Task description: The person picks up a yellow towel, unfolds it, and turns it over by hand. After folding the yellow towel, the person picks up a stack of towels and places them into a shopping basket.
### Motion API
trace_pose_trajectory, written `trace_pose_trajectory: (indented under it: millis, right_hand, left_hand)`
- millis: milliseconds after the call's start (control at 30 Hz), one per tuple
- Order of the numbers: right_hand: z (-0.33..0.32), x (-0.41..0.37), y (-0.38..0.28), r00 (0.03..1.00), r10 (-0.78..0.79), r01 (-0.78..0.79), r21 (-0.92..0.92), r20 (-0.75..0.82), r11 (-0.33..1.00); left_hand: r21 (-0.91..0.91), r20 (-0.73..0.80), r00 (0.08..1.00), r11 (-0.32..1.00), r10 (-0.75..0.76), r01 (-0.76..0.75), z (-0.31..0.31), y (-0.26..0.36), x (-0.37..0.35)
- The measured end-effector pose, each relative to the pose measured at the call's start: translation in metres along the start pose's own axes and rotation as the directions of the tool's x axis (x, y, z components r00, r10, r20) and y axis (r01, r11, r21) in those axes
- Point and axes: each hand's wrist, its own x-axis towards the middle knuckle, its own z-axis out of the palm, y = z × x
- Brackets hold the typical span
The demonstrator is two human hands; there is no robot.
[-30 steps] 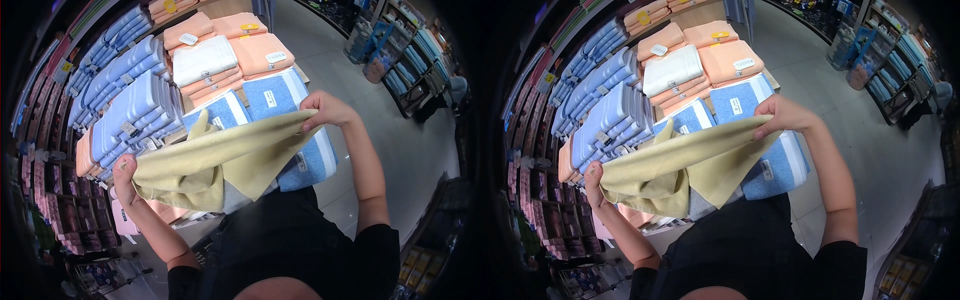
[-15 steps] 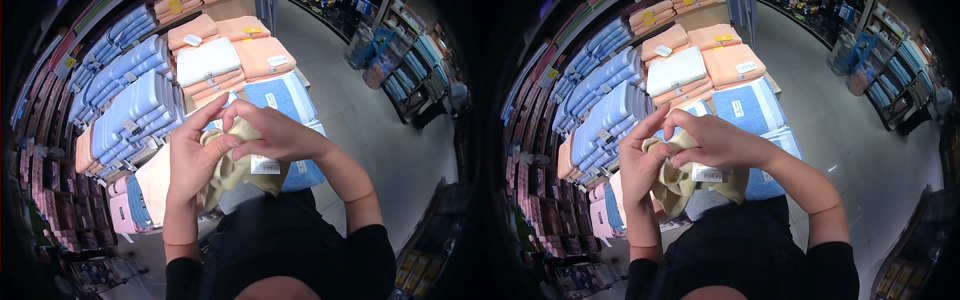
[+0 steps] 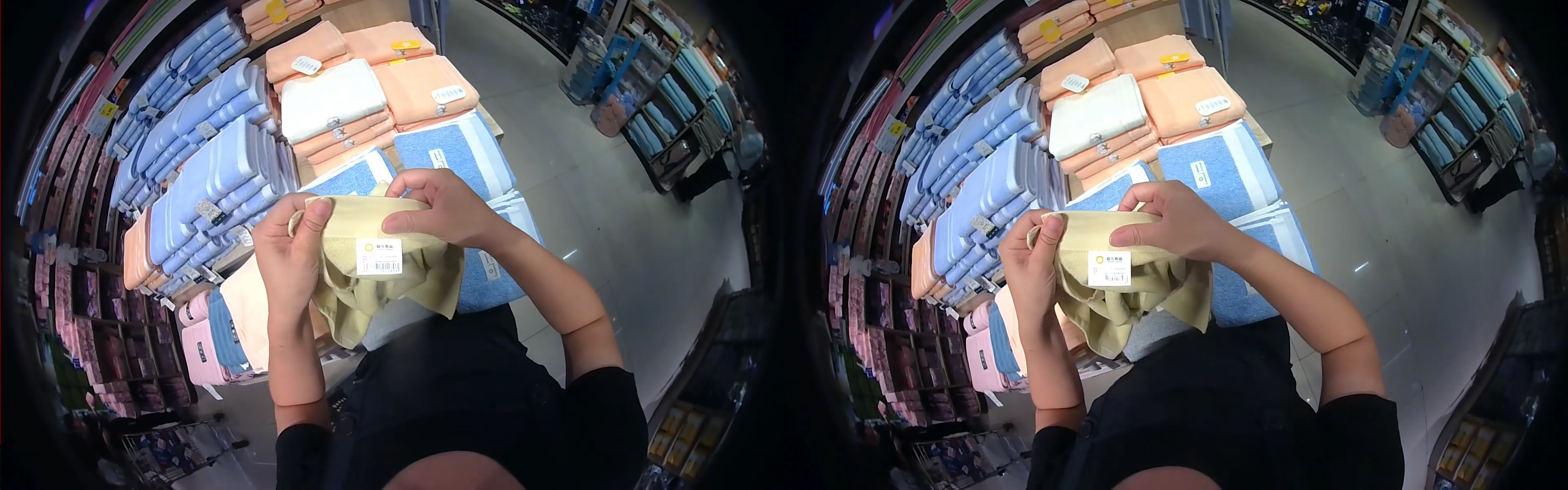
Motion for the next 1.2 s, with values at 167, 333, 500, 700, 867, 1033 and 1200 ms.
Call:
trace_pose_trajectory:
  millis: [167, 333, 500, 700, 867, 1033, 1200]
  right_hand:
    - [-0.012, -0.004, 0.007, 0.999, -0.052, 0.051, -0.113, -0.001, 0.992]
    - [-0.029, -0.015, 0.001, 0.999, -0.010, 0.007, -0.093, -0.036, 0.996]
    - [-0.054, -0.028, -0.001, 0.998, 0.009, -0.021, -0.186, -0.065, 0.982]
    - [-0.068, -0.043, -0.012, 0.991, 0.007, -0.032, -0.190, -0.130, 0.981]
    - [-0.071, -0.041, -0.001, 0.938, -0.105, 0.100, -0.032, -0.331, 0.994]
    - [-0.040, -0.023, -0.012, 0.846, -0.301, 0.344, 0.021, -0.440, 0.939]
    - [0.009, -0.013, -0.051, 0.950, -0.292, 0.312, -0.377, 0.112, 0.872]
  left_hand:
    - [-0.147, -0.107, 0.993, 0.989, -0.041, 0.025, -0.028, -0.007, 0.009]
    - [-0.234, -0.193, 0.980, 0.972, -0.050, 0.003, -0.070, -0.008, 0.017]
    - [-0.324, -0.312, 0.948, 0.945, -0.058, -0.049, -0.102, -0.006, 0.021]
    - [-0.362, -0.335, 0.936, 0.932, -0.110, -0.021, -0.110, -0.001, 0.017]
    - [-0.122, -0.429, 0.904, 0.991, -0.003, -0.055, -0.099, -0.022, 0.017]
    - [0.321, -0.307, 0.931, 0.942, 0.198, -0.095, -0.049, -0.001, 0.004]
    - [0.033, 0.111, 0.978, 0.982, 0.179, -0.184, 0.037, 0.039, -0.004]
